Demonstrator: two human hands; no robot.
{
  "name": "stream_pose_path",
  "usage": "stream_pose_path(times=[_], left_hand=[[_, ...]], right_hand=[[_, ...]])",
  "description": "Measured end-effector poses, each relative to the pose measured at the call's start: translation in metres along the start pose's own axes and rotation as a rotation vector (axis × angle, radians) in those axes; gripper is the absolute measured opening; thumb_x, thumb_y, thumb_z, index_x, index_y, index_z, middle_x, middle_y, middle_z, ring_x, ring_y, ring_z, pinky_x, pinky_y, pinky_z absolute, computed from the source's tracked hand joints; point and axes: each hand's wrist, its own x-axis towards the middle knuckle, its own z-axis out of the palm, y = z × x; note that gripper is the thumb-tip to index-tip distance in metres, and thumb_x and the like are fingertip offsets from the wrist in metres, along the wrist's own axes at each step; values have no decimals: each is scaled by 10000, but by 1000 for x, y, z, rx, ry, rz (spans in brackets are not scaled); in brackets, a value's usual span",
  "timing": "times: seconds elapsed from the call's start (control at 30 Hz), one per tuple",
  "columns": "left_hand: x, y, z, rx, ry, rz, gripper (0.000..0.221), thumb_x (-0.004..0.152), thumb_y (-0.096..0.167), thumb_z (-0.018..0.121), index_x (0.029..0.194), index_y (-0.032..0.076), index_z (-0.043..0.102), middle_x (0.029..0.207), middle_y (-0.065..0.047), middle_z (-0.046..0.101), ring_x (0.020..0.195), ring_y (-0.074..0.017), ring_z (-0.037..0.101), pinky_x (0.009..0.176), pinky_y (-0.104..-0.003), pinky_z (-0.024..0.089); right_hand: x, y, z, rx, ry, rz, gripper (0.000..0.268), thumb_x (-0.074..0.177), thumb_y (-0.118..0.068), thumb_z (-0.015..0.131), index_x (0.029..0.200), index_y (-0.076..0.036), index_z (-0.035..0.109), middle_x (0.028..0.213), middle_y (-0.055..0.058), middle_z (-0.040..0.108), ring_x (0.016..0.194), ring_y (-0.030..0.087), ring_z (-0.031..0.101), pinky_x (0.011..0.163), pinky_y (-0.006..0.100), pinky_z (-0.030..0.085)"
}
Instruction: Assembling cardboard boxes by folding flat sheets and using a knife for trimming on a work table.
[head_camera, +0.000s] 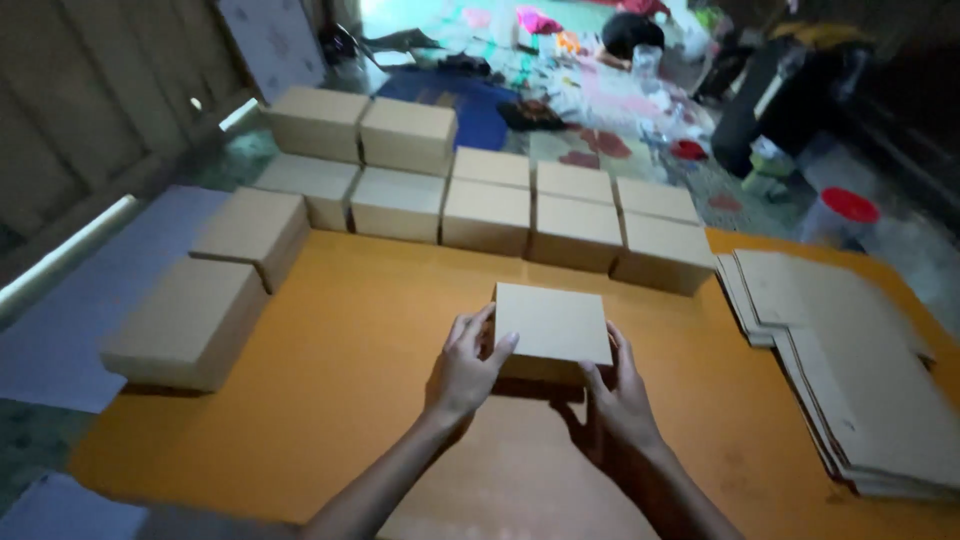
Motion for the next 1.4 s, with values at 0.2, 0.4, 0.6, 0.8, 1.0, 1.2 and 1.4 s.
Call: stream_pose_path(times=[0.2, 0.4, 0.6, 0.8, 1.0, 1.2, 1.4], left_hand=[[80, 11, -16, -289, 277, 407, 580, 858, 368, 817, 1364, 155, 629, 1217, -148, 660, 1195, -399, 651, 944, -461, 603], [202, 62, -42, -75, 387, 550, 545, 993, 420, 647, 1396, 56, 622, 1356, -223, 620, 1311, -440, 566, 1096, -536, 478], [328, 66, -40, 189, 432, 539, 583, 1034, 451, 489, 1456, 56, 563, 1377, -163, 563, 1402, -398, 442, 1161, -558, 362], [390, 53, -26, 401, 564, 437, 605, 972, 446, 550, 1385, 6, 595, 1447, -170, 464, 1460, -434, 291, 1207, -639, 184], [402, 41, -20, 617, 404, 296, 672, 1032, 498, 413, 1465, -4, 519, 1541, -243, 426, 1509, -467, 231, 1210, -680, 30], [408, 32, -12, 664, 533, 376, 527, 1030, 491, 443, 1388, 155, 635, 1453, -185, 517, 1460, -457, 302, 1163, -702, 169], [361, 57, -20, 717, 488, 429, 509, 1075, 467, 392, 1456, 204, 604, 1553, -201, 462, 1496, -520, 264, 1175, -737, 93]], right_hand=[[77, -22, 15, -359, 10, -424, 669, 994, -153, 579, 1589, -64, 289, 1575, 291, 410, 1470, 467, 342, 1193, 637, 298], [196, -76, 48, -288, 81, -549, 722, 1013, -288, 632, 1614, -79, 291, 1633, 233, 343, 1528, 394, 273, 1248, 542, 232], [316, -91, 89, -109, 64, -566, 680, 999, -155, 627, 1591, -23, 318, 1604, 311, 344, 1513, 452, 272, 1234, 538, 287], [413, -63, 112, -150, 103, -323, 642, 1003, -283, 626, 1595, -210, 388, 1580, 231, 421, 1404, 411, 478, 1012, 470, 570], [424, -47, 120, -315, 79, -192, 752, 941, -534, 643, 1605, -351, 341, 1532, 216, 492, 1459, 361, 421, 1240, 445, 304], [417, -58, 109, -387, 13, -193, 781, 974, -519, 606, 1632, -242, 288, 1581, 271, 413, 1450, 423, 420, 1223, 498, 323], [371, -53, 62, -349, 80, -519, 687, 1017, -271, 642, 1590, -66, 326, 1526, 370, 411, 1320, 586, 465, 1101, 623, 457]])
